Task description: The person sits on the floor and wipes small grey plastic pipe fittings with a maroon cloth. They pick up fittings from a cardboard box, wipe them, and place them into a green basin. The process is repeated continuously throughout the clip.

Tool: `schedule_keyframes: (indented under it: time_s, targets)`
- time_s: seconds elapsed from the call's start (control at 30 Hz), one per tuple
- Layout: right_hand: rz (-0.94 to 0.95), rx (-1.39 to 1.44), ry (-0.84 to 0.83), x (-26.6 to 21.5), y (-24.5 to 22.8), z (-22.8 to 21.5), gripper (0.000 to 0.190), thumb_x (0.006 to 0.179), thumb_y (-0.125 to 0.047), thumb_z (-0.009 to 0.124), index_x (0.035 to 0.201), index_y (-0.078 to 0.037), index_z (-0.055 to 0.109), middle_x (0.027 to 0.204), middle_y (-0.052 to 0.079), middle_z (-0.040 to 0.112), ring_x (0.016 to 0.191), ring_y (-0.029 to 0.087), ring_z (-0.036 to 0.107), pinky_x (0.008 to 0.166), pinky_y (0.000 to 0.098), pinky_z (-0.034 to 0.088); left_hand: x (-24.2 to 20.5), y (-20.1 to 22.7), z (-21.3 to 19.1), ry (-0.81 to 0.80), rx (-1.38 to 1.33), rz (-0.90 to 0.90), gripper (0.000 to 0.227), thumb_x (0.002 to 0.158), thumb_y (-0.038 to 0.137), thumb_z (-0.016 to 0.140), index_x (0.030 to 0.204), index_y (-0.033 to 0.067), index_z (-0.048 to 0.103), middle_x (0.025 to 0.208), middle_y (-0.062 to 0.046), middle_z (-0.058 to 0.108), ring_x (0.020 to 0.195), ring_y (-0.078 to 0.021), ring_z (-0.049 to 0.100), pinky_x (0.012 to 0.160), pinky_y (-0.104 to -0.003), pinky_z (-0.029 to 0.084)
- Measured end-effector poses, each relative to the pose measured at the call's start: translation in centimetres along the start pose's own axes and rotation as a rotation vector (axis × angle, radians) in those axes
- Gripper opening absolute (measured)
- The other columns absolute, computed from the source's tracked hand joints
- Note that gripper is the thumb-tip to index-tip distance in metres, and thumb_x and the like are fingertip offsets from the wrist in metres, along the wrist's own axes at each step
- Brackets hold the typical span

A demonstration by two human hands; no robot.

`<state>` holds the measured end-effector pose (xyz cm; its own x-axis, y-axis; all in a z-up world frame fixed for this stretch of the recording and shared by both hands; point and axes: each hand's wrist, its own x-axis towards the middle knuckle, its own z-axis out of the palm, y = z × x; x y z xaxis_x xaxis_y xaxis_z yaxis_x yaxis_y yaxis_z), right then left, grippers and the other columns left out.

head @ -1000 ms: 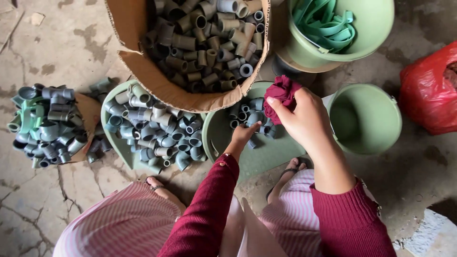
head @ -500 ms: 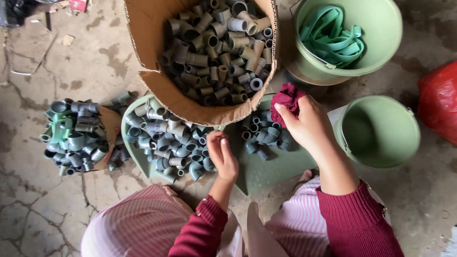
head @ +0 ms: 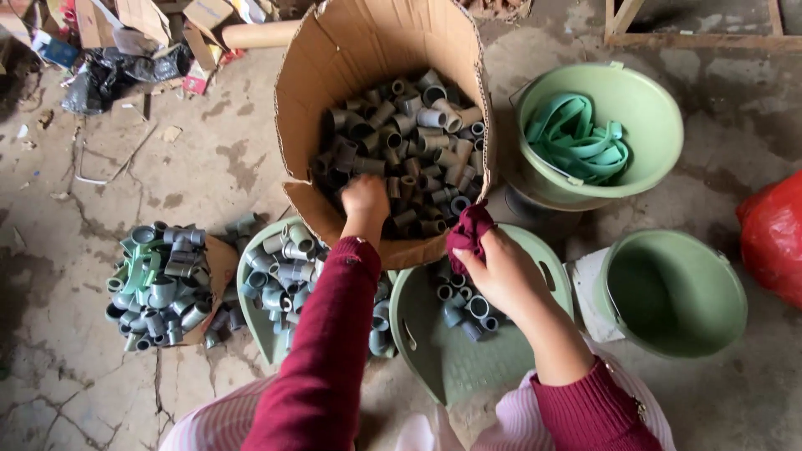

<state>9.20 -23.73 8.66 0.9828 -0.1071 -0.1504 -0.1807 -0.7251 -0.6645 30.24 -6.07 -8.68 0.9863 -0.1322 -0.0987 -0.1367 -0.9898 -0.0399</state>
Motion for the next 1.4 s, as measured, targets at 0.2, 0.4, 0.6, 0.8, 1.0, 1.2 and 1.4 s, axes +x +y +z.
schedule_keyframes:
  time_s: [0.2,0.4,0.6,0.8,1.0,1.2,1.4]
  targets:
    - [0.059,-0.071,-0.15,0.6,-1.1,-0.9,0.041,0.08,-0.036,0.048,0.111,-0.009,0.049,0.103,0.011,0.057,0.099,0.025,0.056,0.081,0.0384,0.047,-1.4,-1.2,0.7,-0.095,-0.028,-0.209,0.033,0.074,0.006,0.063,0.104,0.01,0.051,0.119,-0.019,0.032,0.083,-0.0293,0.049,0.064,-0.039,0.036]
    - [0.068,-0.082,-0.138,1.4,-0.8,0.3,0.04,0.081,-0.035,0.049,0.109,-0.006,0.051,0.103,0.014,0.057,0.1,0.027,0.056,0.082,0.0384,0.046,-1.3,-1.2,-0.2,-0.07,-0.89,-0.562,0.041,0.092,0.029,0.028,0.126,0.0046,0.028,0.106,-0.021,0.047,0.078,-0.0263,0.059,0.071,-0.039,0.05]
    - [-0.014,0.017,-0.022,0.5,-1.8,0.2,0.038,0.079,-0.03,0.054,0.098,0.003,0.054,0.09,0.023,0.059,0.09,0.037,0.057,0.076,0.0463,0.046,-2.5,-0.2,-1.8,0.323,-0.857,-0.127,0.037,0.082,0.025,0.055,0.102,-0.0053,0.051,0.087,-0.027,0.06,0.087,-0.0396,0.058,0.075,-0.048,0.049]
    - [-0.429,0.271,0.38,0.1,-0.1,1.8,0.039,0.072,-0.028,0.069,0.098,-0.002,0.055,0.082,0.017,0.062,0.082,0.034,0.058,0.066,0.0429,0.047,-11.4,2.3,-5.3,-0.094,-1.839,0.275,0.031,0.085,0.012,0.056,0.108,-0.0076,0.05,0.082,-0.019,0.059,0.065,-0.0209,0.061,0.06,-0.03,0.055]
    - [-0.581,0.221,0.44,-2.0,-0.6,5.2,0.02,0.069,-0.017,0.064,0.085,-0.005,0.058,0.071,0.016,0.057,0.071,0.037,0.057,0.062,0.0444,0.048,-21.8,3.2,-14.1,0.054,-1.761,0.273,0.026,0.086,0.015,0.052,0.106,-0.002,0.056,0.082,-0.01,0.061,0.074,-0.0105,0.053,0.068,-0.026,0.048]
    - [-0.605,0.57,0.294,-8.2,-4.8,5.3,0.022,0.073,-0.013,0.06,0.093,-0.007,0.059,0.074,0.011,0.062,0.071,0.026,0.062,0.067,0.0364,0.05,-28.8,0.3,-17.3,0.221,-1.518,0.282,0.031,0.082,0.012,0.058,0.108,-0.0044,0.055,0.078,-0.014,0.062,0.076,-0.0129,0.054,0.072,-0.031,0.048]
    - [-0.395,0.51,0.283,-7.3,-2.2,8.8,0.012,0.076,-0.012,0.063,0.083,-0.003,0.059,0.074,0.016,0.062,0.073,0.031,0.061,0.071,0.0431,0.046,-33.2,-2.0,-14.1,0.262,-1.484,0.373,0.035,0.077,0.01,0.063,0.109,-0.001,0.055,0.091,-0.014,0.063,0.09,-0.0165,0.055,0.084,-0.036,0.043]
